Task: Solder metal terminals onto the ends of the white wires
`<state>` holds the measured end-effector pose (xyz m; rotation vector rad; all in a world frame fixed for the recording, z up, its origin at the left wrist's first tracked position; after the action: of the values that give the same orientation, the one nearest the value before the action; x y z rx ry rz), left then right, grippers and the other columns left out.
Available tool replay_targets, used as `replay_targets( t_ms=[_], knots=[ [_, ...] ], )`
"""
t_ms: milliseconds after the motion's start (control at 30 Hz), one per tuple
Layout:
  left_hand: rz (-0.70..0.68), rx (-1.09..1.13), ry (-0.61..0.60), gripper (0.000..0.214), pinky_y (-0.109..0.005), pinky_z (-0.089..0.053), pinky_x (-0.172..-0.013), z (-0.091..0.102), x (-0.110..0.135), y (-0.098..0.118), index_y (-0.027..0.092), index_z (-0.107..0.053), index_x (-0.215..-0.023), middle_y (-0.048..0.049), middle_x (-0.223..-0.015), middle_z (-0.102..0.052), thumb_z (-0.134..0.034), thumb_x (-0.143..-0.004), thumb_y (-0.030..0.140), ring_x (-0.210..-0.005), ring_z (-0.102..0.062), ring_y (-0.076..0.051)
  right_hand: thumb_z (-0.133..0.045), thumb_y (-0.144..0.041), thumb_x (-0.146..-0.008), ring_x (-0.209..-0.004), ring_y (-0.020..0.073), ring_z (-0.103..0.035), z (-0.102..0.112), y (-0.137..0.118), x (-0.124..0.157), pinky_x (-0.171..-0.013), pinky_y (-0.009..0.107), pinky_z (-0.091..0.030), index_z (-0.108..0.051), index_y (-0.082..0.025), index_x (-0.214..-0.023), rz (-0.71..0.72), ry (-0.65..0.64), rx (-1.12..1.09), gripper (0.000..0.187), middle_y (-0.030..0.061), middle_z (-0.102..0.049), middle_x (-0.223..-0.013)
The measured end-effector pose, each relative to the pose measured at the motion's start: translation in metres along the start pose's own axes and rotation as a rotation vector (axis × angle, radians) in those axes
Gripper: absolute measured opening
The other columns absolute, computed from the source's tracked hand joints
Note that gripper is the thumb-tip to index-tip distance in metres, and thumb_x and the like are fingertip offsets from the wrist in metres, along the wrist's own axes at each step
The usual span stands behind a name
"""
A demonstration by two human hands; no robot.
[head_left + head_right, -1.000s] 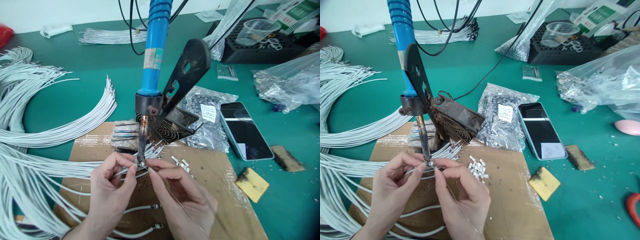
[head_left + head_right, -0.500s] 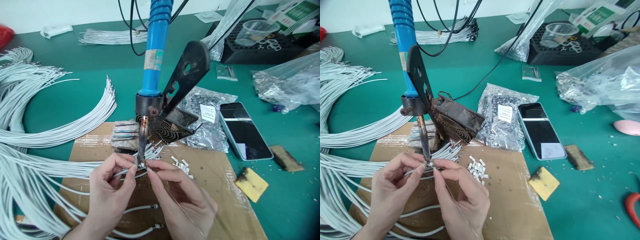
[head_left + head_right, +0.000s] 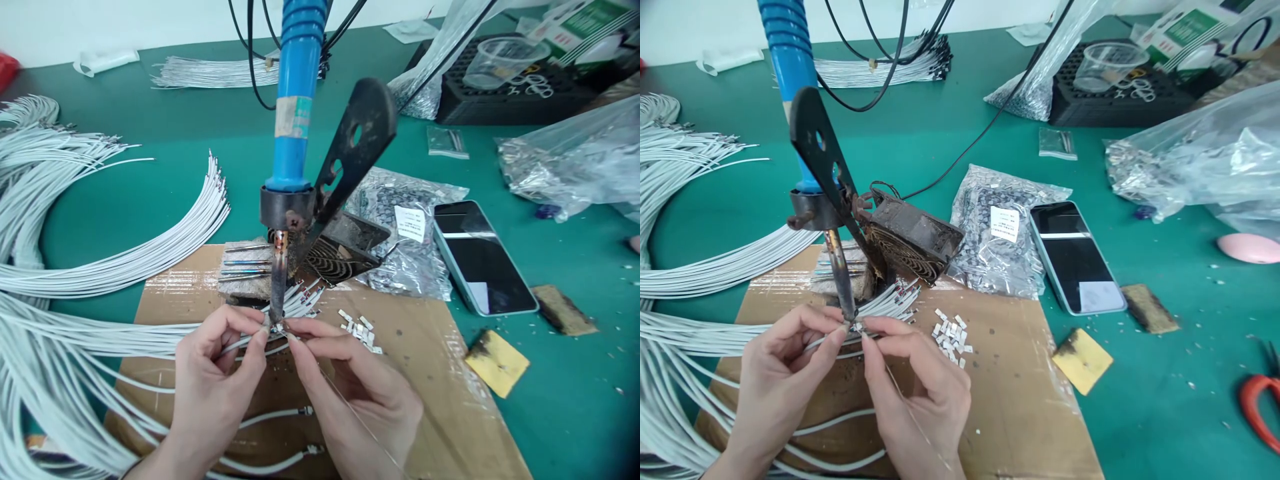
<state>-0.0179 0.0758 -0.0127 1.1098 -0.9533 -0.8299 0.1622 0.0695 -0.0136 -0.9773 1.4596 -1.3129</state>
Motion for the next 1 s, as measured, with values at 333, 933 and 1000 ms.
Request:
replay_targets(
  t_ms=[333, 933, 1000],
  knots=[
    [-0.01, 0.007, 0.007, 0.011, -0.013, -0.052, -0.057, -0.001, 0.0004, 0.0021, 0.02, -0.072, -0.068, -0.0004, -0.084, -0.076, -0.08, -0.075, 0.017, -0.064, -0.068, -0.009, -0.076, -0.005, -0.087, -0.087, 0.0125, -0.081, -0.0002, -0.0043, -0.0018, -0.082, 0.02, -0.063, -0.077, -0.026, -0.085, 0.088, -0.029, 0.04, 0.022, -0.0024, -0.085, -0.099],
    [-0.035, 0.02, -0.068, 0.012, -0.011, -0.055, -0.063, -0.0012, -0.0025, -0.0034, 0.021, -0.073, -0.072, 0.0018, -0.085, -0.075, -0.078, -0.079, 0.014, -0.069, -0.073, -0.009, -0.077, -0.009, -0.088, -0.084, 0.012, -0.08, 0.0023, -0.002, 0.0005, -0.082, 0.021, -0.063, -0.075, -0.026, -0.081, 0.051, 0.008, 0.045, 0.019, -0.0035, -0.085, -0.097],
    [-0.036, 0.014, -0.108, 0.012, -0.011, -0.056, -0.063, -0.0042, -0.0019, -0.004, 0.021, -0.073, -0.072, 0.0019, -0.085, -0.075, -0.078, -0.079, 0.014, -0.07, -0.074, -0.009, -0.077, -0.01, -0.089, -0.082, 0.0129, -0.08, 0.0021, -0.0013, 0.0018, -0.082, 0.022, -0.063, -0.075, -0.026, -0.08, 0.043, 0.009, 0.043, 0.018, -0.0021, -0.085, -0.097]
  ],
)
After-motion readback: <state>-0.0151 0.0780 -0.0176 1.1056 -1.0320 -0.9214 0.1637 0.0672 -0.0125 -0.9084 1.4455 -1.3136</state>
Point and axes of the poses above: each hand's wrist, its own x-axis away from the middle knuckle, its own z-axis out of the back of the hand, y = z × x, the point moved 9 cm from there along -x, towards the middle knuckle
